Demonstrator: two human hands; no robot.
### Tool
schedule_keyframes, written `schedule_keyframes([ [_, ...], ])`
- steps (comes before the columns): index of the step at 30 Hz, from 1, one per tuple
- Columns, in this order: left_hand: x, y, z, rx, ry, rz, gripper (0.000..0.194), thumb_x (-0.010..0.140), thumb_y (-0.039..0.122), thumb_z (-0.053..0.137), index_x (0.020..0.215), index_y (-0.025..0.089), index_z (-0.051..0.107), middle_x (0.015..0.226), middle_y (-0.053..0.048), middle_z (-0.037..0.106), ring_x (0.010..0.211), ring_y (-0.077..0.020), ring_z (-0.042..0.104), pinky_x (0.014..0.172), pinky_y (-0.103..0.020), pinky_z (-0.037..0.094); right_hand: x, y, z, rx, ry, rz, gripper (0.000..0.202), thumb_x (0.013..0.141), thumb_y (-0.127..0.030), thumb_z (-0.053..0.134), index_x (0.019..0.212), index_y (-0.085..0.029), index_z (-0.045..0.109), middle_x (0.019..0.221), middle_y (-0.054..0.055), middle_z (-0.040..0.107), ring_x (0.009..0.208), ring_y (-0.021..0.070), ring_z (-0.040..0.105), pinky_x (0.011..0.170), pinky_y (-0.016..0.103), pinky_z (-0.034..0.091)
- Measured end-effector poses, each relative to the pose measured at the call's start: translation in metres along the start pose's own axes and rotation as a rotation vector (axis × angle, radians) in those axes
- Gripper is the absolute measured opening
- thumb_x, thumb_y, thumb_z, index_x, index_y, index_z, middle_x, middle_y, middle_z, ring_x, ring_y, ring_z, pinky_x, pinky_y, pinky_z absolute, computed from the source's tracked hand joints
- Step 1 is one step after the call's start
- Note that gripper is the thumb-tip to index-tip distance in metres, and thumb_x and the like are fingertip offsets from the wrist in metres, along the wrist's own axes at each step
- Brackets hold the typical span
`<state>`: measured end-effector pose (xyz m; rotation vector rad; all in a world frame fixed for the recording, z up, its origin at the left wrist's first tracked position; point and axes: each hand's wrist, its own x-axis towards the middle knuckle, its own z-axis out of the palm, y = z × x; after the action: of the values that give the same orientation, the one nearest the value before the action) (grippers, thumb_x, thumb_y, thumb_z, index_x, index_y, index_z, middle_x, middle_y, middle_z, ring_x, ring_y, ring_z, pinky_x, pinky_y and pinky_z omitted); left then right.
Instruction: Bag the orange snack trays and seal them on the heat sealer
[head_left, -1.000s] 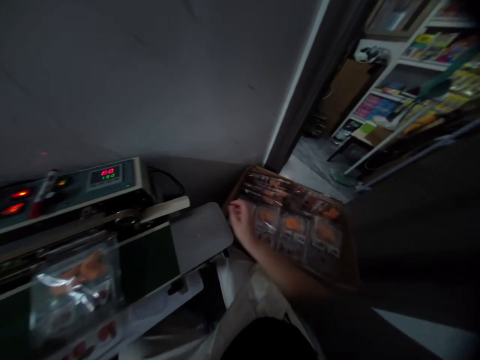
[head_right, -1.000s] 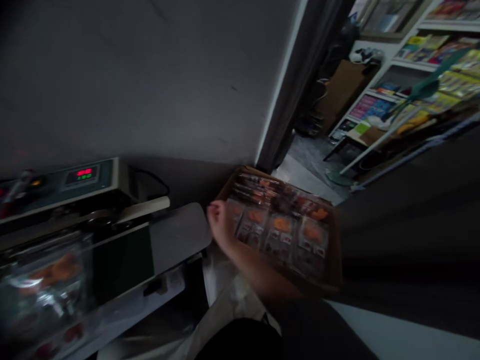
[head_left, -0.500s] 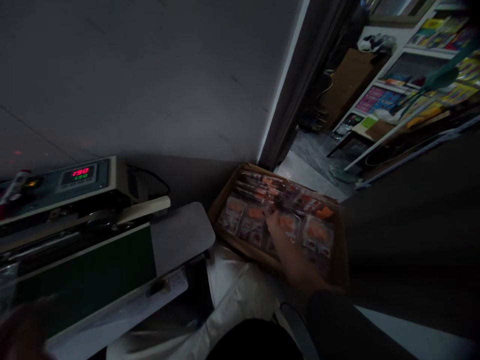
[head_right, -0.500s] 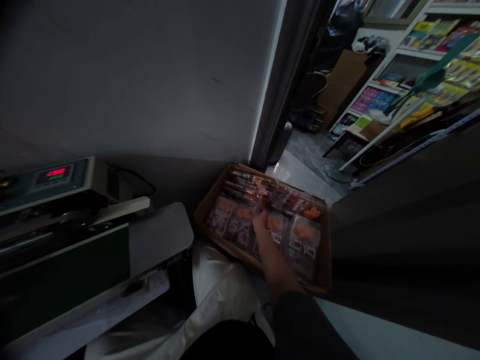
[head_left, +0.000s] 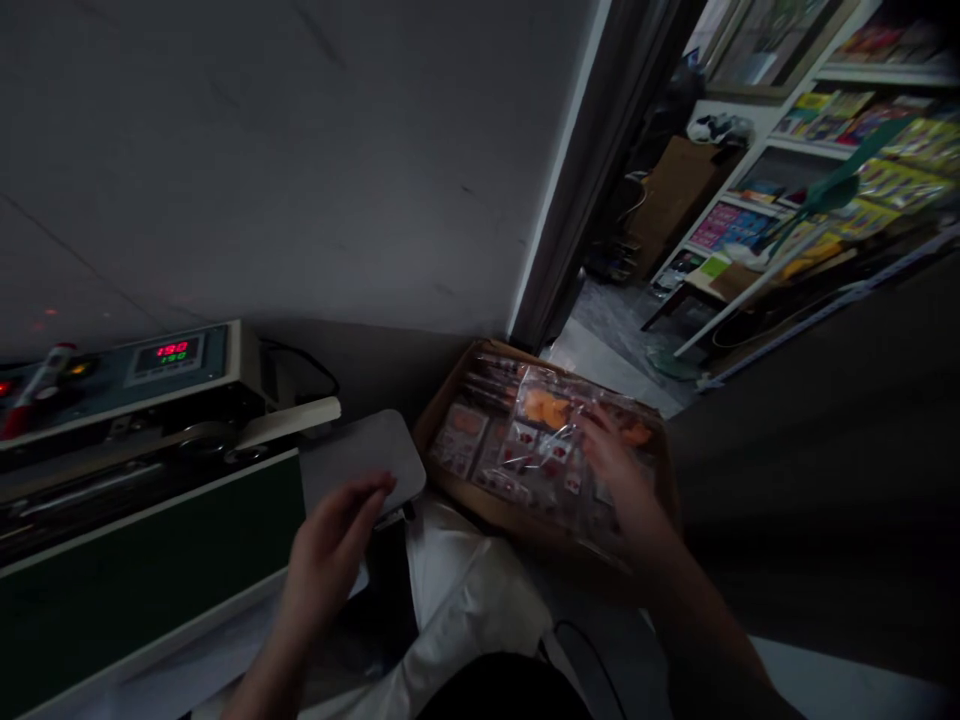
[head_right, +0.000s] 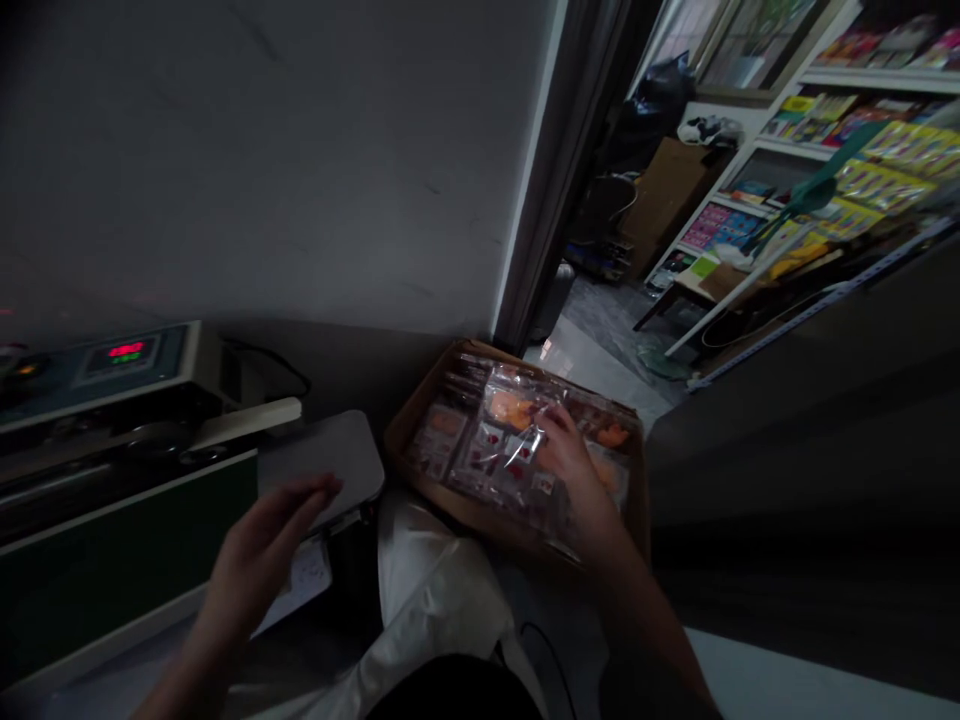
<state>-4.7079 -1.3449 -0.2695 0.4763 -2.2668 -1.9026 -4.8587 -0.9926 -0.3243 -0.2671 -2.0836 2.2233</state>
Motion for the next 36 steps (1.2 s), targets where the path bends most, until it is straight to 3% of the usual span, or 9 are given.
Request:
schedule_keyframes([
  [4,0.035,0.037,0.042,-0.267,-0.262,0.171,0.058,0.065,0.040,0.083,0.116,0.022,0.063,0.128,-0.011,0.063,0.120,-0.0277,0.058,0.103,-0.039,0.046,-0.028,-0.064,0.036,0.073,-0.182,-0.098,0.043,0.065,-0.033,0.082,0.105,-0.028,0.067,0.106,-0.001,0.070,0.091,0.0166,0.066,0.083,0.030,0.054],
  [7,0.043,0.056,0.049,-0.431,-0.412,0.161,0.052,0.066,0.036,0.083,0.110,0.019,0.063,0.113,-0.010,0.069,0.102,-0.0234,0.065,0.089,-0.034,0.052,-0.051,-0.092,0.081,0.091,-0.456,-0.118,0.044,0.068,-0.039,0.081,0.109,-0.029,0.067,0.110,0.001,0.071,0.100,0.0193,0.066,0.088,0.033,0.054],
  [10,0.030,0.055,0.028,-0.453,-0.344,0.090,0.037,0.073,0.037,0.079,0.099,0.017,0.063,0.090,-0.005,0.071,0.078,-0.0170,0.066,0.073,-0.027,0.053,-0.066,-0.110,0.125,0.034,-0.709,-0.130,0.040,0.076,-0.050,0.074,0.107,-0.026,0.070,0.108,0.004,0.072,0.102,0.0218,0.067,0.086,0.034,0.055],
  [15,-0.003,0.035,-0.027,-0.336,-0.071,0.147,0.039,0.070,0.038,0.081,0.099,0.018,0.065,0.099,-0.006,0.070,0.089,-0.0198,0.065,0.078,-0.027,0.052,-0.086,-0.128,0.187,-0.325,-0.893,-0.364,0.034,0.093,-0.049,0.053,0.093,-0.022,0.074,0.092,0.004,0.075,0.090,0.0184,0.069,0.084,0.031,0.054],
  [18,-0.014,0.026,-0.050,-0.393,0.022,0.120,0.041,0.070,0.042,0.081,0.100,0.018,0.066,0.097,-0.006,0.071,0.089,-0.0201,0.065,0.077,-0.026,0.052,-0.095,-0.131,0.219,-0.341,-0.981,-0.383,0.037,0.092,-0.052,0.053,0.090,-0.021,0.074,0.089,0.003,0.075,0.087,0.0183,0.070,0.081,0.030,0.054],
  [22,-0.013,0.015,-0.061,-0.613,0.195,0.062,0.039,0.070,0.046,0.079,0.095,0.018,0.068,0.090,-0.004,0.070,0.082,-0.0171,0.065,0.073,-0.023,0.050,-0.097,-0.115,0.246,-0.010,-0.932,-0.059,0.050,0.086,-0.065,0.053,0.105,-0.022,0.069,0.098,0.007,0.075,0.090,0.0205,0.070,0.077,0.033,0.056],
  [26,-0.003,0.004,-0.064,-0.742,0.304,-0.102,0.041,0.064,0.046,0.084,0.088,0.017,0.067,0.080,-0.001,0.067,0.070,-0.0128,0.062,0.064,-0.020,0.049,-0.103,-0.070,0.252,0.093,-0.912,0.147,0.058,0.073,-0.065,0.068,0.114,-0.024,0.066,0.112,0.006,0.072,0.104,0.0233,0.067,0.087,0.036,0.055],
  [31,0.006,-0.012,-0.077,-0.746,0.257,-0.176,0.054,0.063,0.049,0.084,0.105,0.022,0.064,0.091,-0.001,0.068,0.071,-0.0145,0.064,0.058,-0.022,0.050,-0.114,-0.017,0.254,0.079,-0.754,0.048,0.049,0.073,-0.057,0.071,0.108,-0.023,0.067,0.107,0.005,0.071,0.103,0.0223,0.066,0.090,0.037,0.055],
  [36,0.015,-0.021,-0.086,-0.600,0.430,-0.178,0.043,0.060,0.043,0.085,0.089,0.019,0.064,0.074,0.002,0.063,0.064,-0.0097,0.060,0.058,-0.018,0.047,-0.111,-0.001,0.257,0.018,-0.797,-0.124,0.069,0.083,-0.050,0.063,0.143,-0.025,0.041,0.124,0.008,0.066,0.115,0.0219,0.062,0.099,0.039,0.051],
])
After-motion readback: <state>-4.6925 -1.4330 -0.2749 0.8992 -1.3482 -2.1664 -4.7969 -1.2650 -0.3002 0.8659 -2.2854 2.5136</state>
